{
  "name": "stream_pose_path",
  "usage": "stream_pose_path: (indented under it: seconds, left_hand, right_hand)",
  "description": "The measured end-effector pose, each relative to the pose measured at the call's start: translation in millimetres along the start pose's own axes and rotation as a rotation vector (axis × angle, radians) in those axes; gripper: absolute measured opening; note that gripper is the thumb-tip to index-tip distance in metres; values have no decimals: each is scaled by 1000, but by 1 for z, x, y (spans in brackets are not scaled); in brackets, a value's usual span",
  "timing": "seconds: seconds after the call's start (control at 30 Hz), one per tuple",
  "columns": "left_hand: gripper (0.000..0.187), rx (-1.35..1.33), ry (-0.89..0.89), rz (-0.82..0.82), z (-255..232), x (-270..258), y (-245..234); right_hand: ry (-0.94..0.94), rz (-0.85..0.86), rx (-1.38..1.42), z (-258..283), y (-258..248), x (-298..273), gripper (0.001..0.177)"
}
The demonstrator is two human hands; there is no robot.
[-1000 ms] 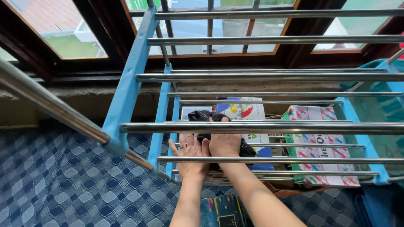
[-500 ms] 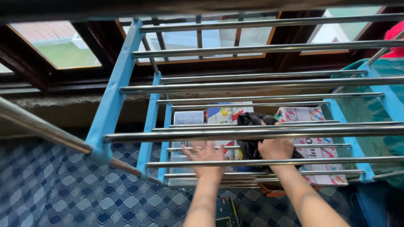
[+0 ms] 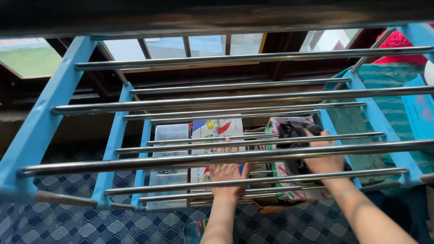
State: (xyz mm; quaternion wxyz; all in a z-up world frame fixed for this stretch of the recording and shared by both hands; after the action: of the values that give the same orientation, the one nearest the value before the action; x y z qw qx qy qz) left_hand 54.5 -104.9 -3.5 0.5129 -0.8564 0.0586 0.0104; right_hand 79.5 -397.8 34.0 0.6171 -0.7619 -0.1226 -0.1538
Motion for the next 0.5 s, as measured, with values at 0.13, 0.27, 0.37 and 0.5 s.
stream_pose_path:
  seconds: [0.13,0.27,0.37,0.5]
  left_hand:
    - [78,37,30,-58,7,3,6]
    - [77,83,26,-59,-2,0,8]
    - [78,93,77,-176,-6,5,0]
    - [76,144,62,-87,-3,4,0]
  right_hand:
    - [58,39,-52,-3,-8,1,45]
    - [89,-59,-16,10,8,-8,48]
    - [-45,-126,166,28,15,-2,51]
    - [167,-153,295,-5,-12,11,67]
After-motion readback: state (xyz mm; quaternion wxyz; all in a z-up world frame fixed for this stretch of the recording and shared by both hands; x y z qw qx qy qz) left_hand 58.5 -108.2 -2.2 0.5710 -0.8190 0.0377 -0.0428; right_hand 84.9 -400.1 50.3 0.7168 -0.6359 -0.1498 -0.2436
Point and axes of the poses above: each hand's wrist, its own x-axis towards the middle knuckle, its own y-axis out of the palm, z = x × y, the point moved 5 cm from there along x, towards the middle knuckle, and after that the axes turned 6 degrees about -x, right-handed, at the moved point
